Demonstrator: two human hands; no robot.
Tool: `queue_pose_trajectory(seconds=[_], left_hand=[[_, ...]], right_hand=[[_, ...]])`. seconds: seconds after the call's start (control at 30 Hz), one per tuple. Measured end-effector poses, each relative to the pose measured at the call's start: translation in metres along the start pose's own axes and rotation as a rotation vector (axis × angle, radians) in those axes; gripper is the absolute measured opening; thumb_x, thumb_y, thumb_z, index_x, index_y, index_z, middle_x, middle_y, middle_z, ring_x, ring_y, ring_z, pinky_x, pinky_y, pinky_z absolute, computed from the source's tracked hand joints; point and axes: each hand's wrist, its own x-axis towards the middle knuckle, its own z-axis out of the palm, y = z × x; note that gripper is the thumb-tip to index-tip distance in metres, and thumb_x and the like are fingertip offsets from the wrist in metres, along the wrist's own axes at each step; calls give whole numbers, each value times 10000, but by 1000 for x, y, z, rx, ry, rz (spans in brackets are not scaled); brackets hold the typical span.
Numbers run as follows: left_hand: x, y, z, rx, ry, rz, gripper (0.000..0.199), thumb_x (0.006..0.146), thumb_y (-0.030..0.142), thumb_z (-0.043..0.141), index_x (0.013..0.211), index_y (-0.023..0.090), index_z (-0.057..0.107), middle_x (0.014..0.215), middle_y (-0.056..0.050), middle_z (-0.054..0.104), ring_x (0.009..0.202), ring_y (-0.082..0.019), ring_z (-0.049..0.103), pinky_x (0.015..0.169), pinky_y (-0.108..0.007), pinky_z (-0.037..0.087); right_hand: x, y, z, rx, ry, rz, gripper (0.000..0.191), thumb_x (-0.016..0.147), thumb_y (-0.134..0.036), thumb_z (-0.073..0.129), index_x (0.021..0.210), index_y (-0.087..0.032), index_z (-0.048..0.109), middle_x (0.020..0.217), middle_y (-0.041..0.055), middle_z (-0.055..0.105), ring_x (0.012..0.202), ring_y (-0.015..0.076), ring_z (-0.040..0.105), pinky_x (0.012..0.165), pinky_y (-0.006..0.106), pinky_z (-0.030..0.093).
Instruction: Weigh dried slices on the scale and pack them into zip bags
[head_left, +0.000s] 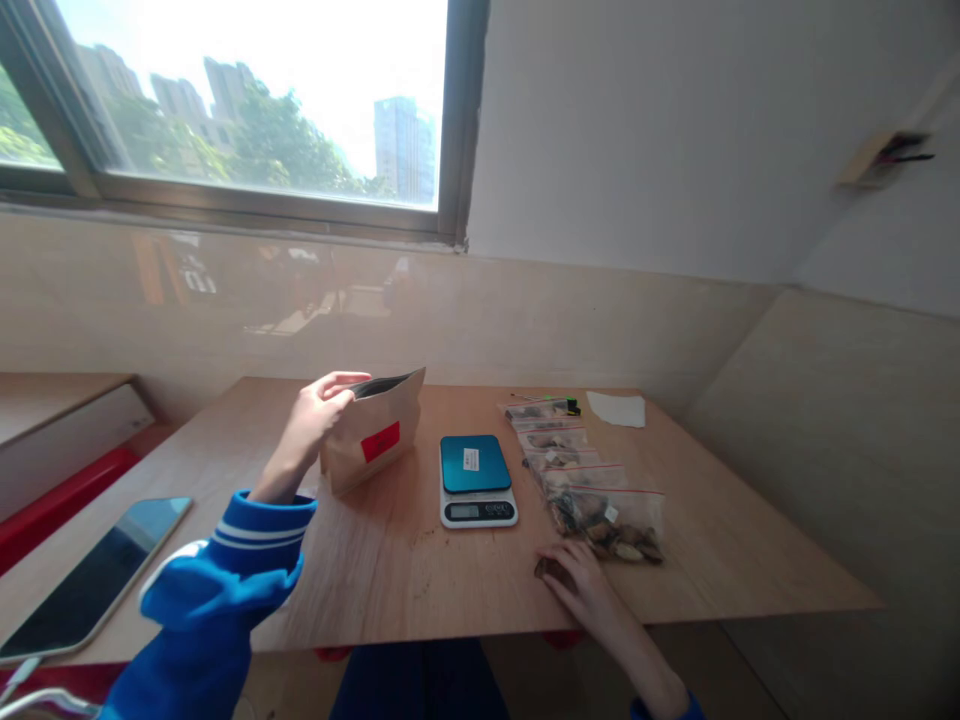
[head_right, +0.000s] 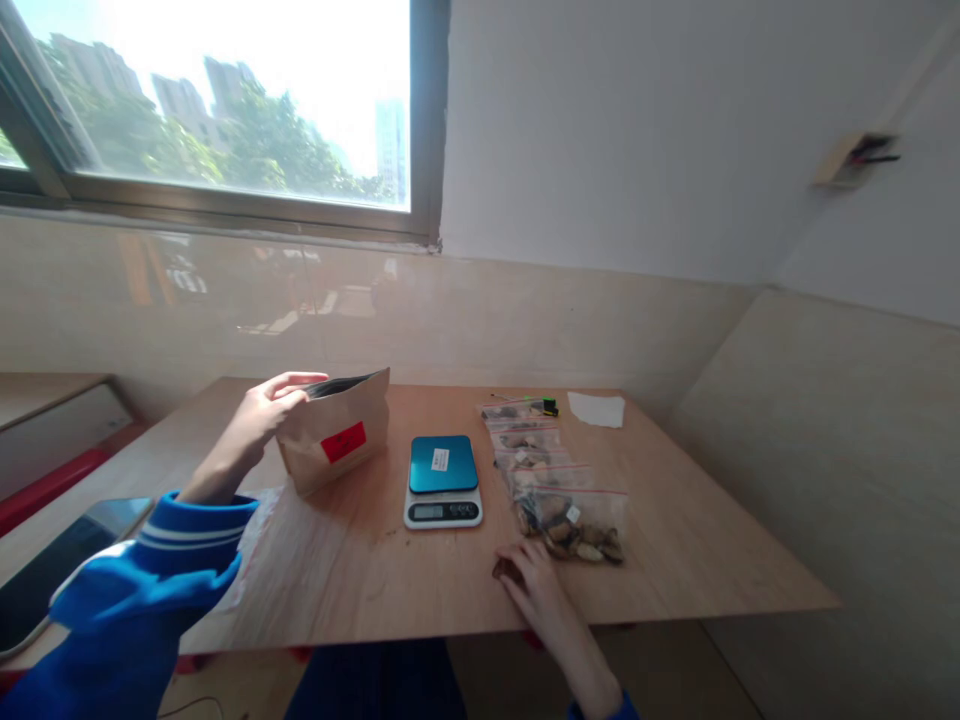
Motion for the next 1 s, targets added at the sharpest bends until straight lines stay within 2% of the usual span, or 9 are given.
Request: queue_pose_trajectory(seconds=[0.13, 0.3, 0.4, 0.5, 0.57, 0.6, 0.73, 0.87, 1.0], left_hand=[[-27, 3, 2, -144, -135, -21, 350, 699, 285, 586, 1010, 178, 705, 1037, -89, 741, 960, -245, 678, 834, -340, 531], [-69, -5, 16, -197, -285, 4, 343, 794, 334, 564, 1068, 179, 699, 1138, -84, 718, 1110, -255, 639, 1005, -410, 464], [-90, -14, 25, -196, -249, 62, 343, 832, 349, 562, 1112, 195, 684, 1191, -70, 697, 1185, -237, 597, 1060, -403, 421], [-101, -21, 31, -242, -171, 14, 398, 837, 359, 581, 1196, 195, 633, 1240, -75, 671, 1196, -229, 591, 1039, -388, 449], [-105, -23, 34, -252, -128, -30, 418, 829, 373, 598, 1201, 186, 629, 1246, -82, 667, 1181, -233, 601, 1021, -383, 466], [-106, -22, 35, -242, -115, -43, 411, 829, 379, 600, 1189, 185, 640, 1240, -82, 670, 1173, -235, 607, 1022, -384, 465], [-108, -13, 35, -200, 41, -42, 361, 852, 384, 569, 1138, 193, 678, 1189, -71, 698, 1147, -239, 618, 1029, -393, 448], [-114, -6, 33, -153, 301, -54, 364, 874, 393, 536, 1148, 199, 675, 1200, -73, 689, 1120, -240, 626, 984, -381, 474], [-132, -9, 42, -127, 267, -105, 357, 877, 395, 536, 1155, 224, 679, 1176, -53, 704, 1109, -246, 640, 963, -364, 496]], right_hand=[[23, -10, -4, 73, 39, -25, 194, 821, -238, 541, 846, -223, 732, 858, 74, 724, 850, 252, 664, 788, 379, 528], [113, -41, 9, 185, 141, -35, 171, 800, -245, 565, 862, -179, 711, 854, 71, 725, 724, 199, 660, 684, 335, 536], [151, -65, 21, 183, 184, -57, 145, 775, -222, 600, 868, -183, 705, 905, 75, 699, 872, 224, 649, 817, 386, 516], [151, -103, 19, 204, 336, -124, 192, 860, -212, 516, 979, -189, 665, 1055, 97, 636, 1055, 230, 580, 929, 409, 464], [138, -134, 12, 256, 446, -294, 204, 913, -174, 439, 969, -197, 635, 978, 77, 630, 979, 201, 593, 888, 372, 484], [131, -149, 9, 264, 434, -400, 218, 920, -145, 421, 969, -204, 625, 941, 65, 630, 953, 192, 597, 866, 353, 490], [115, -190, 7, 2, 73, -749, 298, 915, -74, 396, 1086, -180, 615, 1026, 93, 661, 1008, 206, 591, 877, 356, 494], [111, -208, 18, -156, -141, -670, 286, 912, -77, 402, 1081, -132, 626, 962, 103, 691, 926, 209, 625, 846, 346, 502], [120, -222, 34, -229, -328, -459, 233, 902, -97, 449, 980, -117, 667, 887, 120, 710, 839, 211, 669, 765, 322, 517]])
